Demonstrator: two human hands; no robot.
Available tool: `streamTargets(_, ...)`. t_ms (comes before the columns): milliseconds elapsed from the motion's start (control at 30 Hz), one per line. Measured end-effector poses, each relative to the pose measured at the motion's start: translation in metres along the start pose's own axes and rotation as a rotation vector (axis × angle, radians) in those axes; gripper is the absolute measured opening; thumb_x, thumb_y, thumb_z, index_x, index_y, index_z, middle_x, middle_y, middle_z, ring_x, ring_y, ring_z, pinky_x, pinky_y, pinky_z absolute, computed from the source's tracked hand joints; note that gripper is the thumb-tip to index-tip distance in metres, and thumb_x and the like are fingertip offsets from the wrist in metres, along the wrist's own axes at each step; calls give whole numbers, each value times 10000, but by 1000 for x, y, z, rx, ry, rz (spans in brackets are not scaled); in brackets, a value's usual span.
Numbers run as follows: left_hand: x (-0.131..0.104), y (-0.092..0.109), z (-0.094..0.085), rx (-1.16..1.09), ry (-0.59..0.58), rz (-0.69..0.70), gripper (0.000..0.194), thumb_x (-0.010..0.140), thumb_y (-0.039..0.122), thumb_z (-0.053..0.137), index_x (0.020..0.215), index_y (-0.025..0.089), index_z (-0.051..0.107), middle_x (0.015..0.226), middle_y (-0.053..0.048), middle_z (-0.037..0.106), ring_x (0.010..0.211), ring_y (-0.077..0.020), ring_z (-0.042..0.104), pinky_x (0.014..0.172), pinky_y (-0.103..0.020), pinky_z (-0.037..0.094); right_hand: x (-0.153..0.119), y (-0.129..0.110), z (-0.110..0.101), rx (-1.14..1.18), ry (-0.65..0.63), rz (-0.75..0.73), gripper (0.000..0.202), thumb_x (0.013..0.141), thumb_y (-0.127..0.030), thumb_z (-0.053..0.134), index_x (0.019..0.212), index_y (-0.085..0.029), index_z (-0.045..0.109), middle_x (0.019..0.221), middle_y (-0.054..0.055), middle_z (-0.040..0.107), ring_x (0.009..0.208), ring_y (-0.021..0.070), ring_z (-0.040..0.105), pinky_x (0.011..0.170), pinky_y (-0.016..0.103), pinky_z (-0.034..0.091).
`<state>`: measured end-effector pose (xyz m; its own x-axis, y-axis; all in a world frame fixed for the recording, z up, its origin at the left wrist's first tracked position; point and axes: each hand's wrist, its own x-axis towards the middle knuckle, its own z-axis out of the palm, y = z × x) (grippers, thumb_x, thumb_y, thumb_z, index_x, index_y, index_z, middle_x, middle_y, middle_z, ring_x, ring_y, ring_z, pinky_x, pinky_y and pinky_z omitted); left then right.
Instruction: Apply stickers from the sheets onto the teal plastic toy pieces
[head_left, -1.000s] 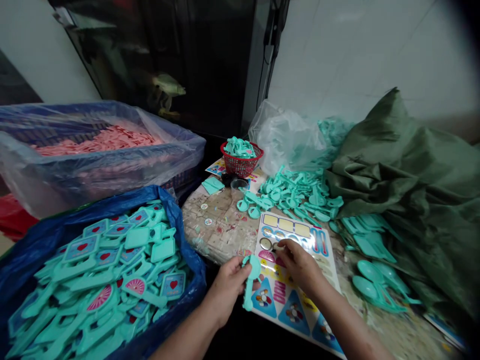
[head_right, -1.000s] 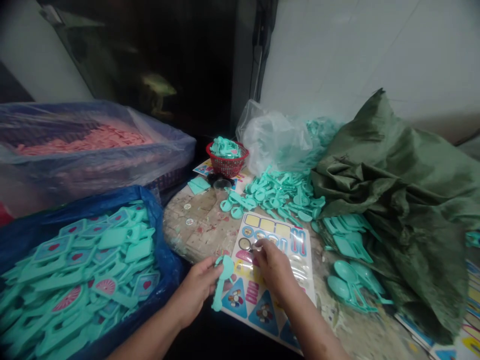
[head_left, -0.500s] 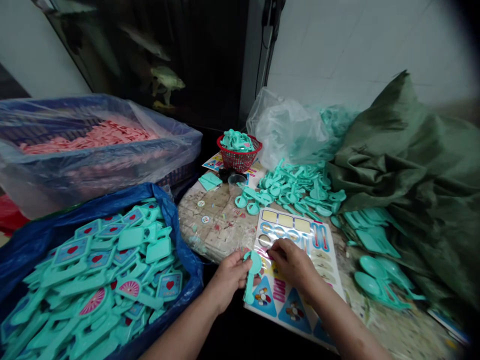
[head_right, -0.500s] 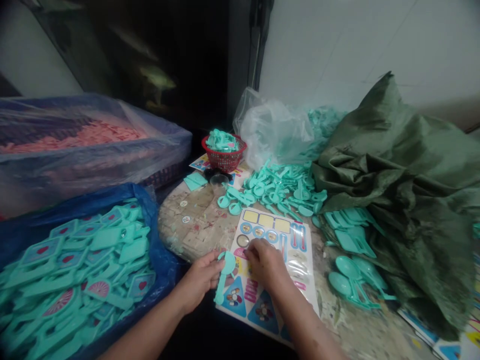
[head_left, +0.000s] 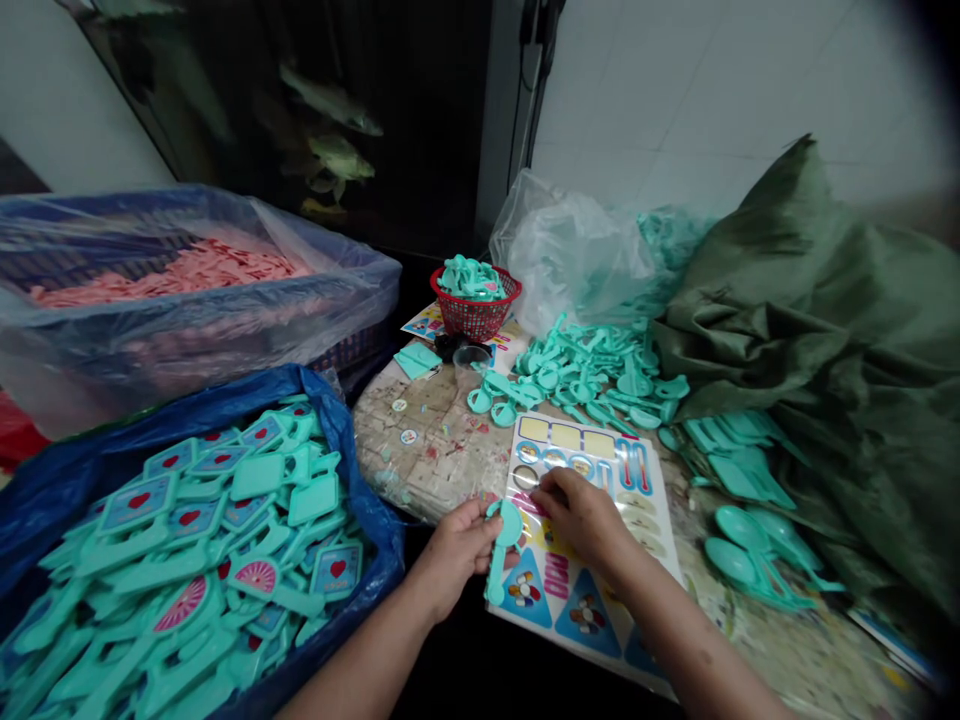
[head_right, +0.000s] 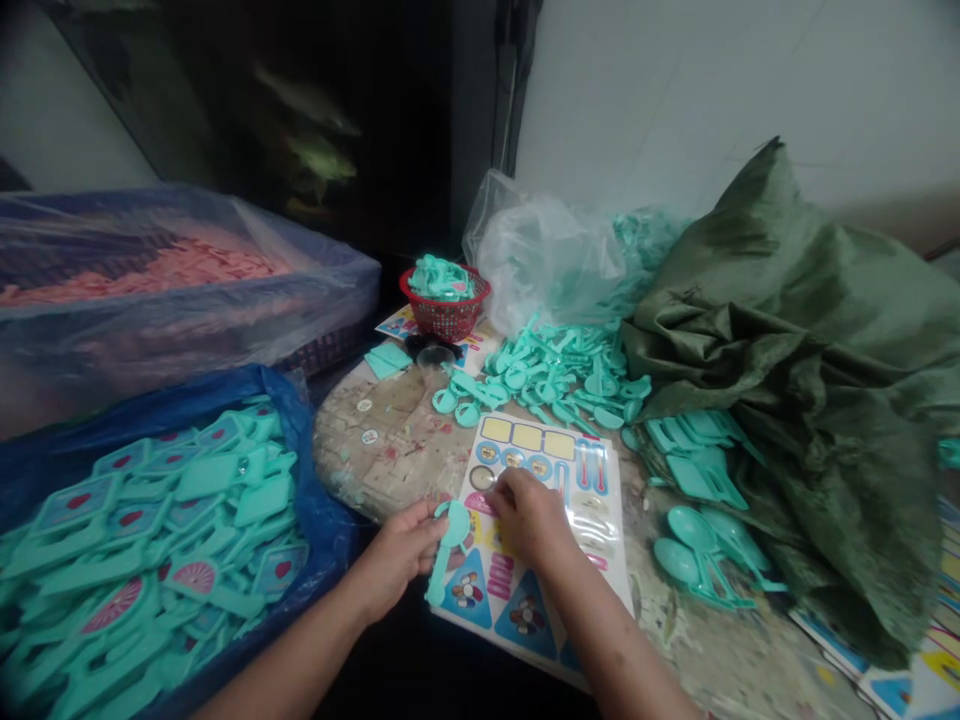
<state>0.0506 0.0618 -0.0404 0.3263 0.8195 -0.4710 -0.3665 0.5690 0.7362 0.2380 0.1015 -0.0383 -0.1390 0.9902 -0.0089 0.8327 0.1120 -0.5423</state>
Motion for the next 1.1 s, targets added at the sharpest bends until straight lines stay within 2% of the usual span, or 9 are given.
streamTargets(100, -1, 0, 1, -4, 1, 4, 376, 705, 323, 698, 1019, 167, 561, 964, -65, 681, 839, -197, 671, 796, -353, 524, 5, -1, -1, -6, -6, 18, 195, 787, -401, 522, 698, -228, 535, 696, -5, 616, 609, 140, 528, 562, 242, 346)
streamTargets(233, -2, -3, 2, -10, 31, 41, 377, 710, 343, 692, 1015, 160, 567, 956, -70, 681, 805, -195, 674, 780, -346, 524, 9, -6, -7, -36, -15, 12, 166, 723, -356, 590, 638, -224, 538, 591, -26, 589, 530, 122, 488, 511, 234, 300)
streamTargets(333, -3, -6, 4, -36, 36, 80, 371, 736, 346, 668, 1042, 163, 562, 964, -68, 678, 807, -190, 670, 784, -344, 519, 4, -14, -13, -69, 10, -33, 183, 710, -356, 604, 613, -222, 527, 573, -29, 568, 530, 119, 462, 526, 246, 284)
streamTargets(467, -3, -8, 5, -49, 52, 96, 354, 734, 339, 671, 1021, 158, 572, 964, -68, 676, 786, -182, 666, 787, -345, 514, -10, -17, -20, -65, 33, -35, 286, 746, -460, 566, 614, -218, 491, 530, -36, 510, 490, 111, 410, 505, 249, 273)
streamTargets(533, -2, -8, 5, -56, 57, 99, 345, 728, 340, 678, 1000, 153, 577, 958, -74, 677, 779, -183, 666, 789, -348, 510, -16, -13, -23, 50, 33, 34, 305, 748, -487, 559, 630, -217, 479, 523, -44, 489, 488, 110, 410, 488, 241, 280)
streamTargets(667, -7, -6, 8, -94, 38, 126, 351, 725, 353, 683, 998, 154, 586, 952, -79, 681, 816, -194, 659, 796, -342, 496, -30, -12, -28, 454, 54, 181, 327, 750, -518, 553, 675, -206, 491, 571, -41, 485, 539, 116, 431, 506, 235, 334)
streamTargets(833, -28, 3, 28, -73, 17, 221, 296, 743, 367, 661, 935, 144, 630, 828, -52, 698, 776, -191, 653, 745, -294, 480, -55, -42, -28, 810, 83, 208, 342, 732, -512, 597, 655, -199, 482, 604, -37, 476, 577, 108, 438, 551, 224, 382)
streamTargets(967, -46, 12, 42, -62, 34, 233, 290, 741, 379, 655, 903, 140, 641, 818, -60, 698, 758, -202, 653, 700, -293, 483, -72, -62, -28, 878, 102, 264, 362, 718, -534, 597, 648, -214, 442, 565, -54, 428, 517, 96, 384, 473, 207, 345)
streamTargets(1100, -59, 16, 45, -36, -12, 252, 290, 743, 384, 652, 897, 139, 640, 896, -83, 697, 815, -216, 655, 745, -312, 492, -80, -67, -27, 850, 127, 307, 368, 706, -551, 594, 670, -221, 434, 543, -66, 398, 476, 89, 342, 418, 200, 295)
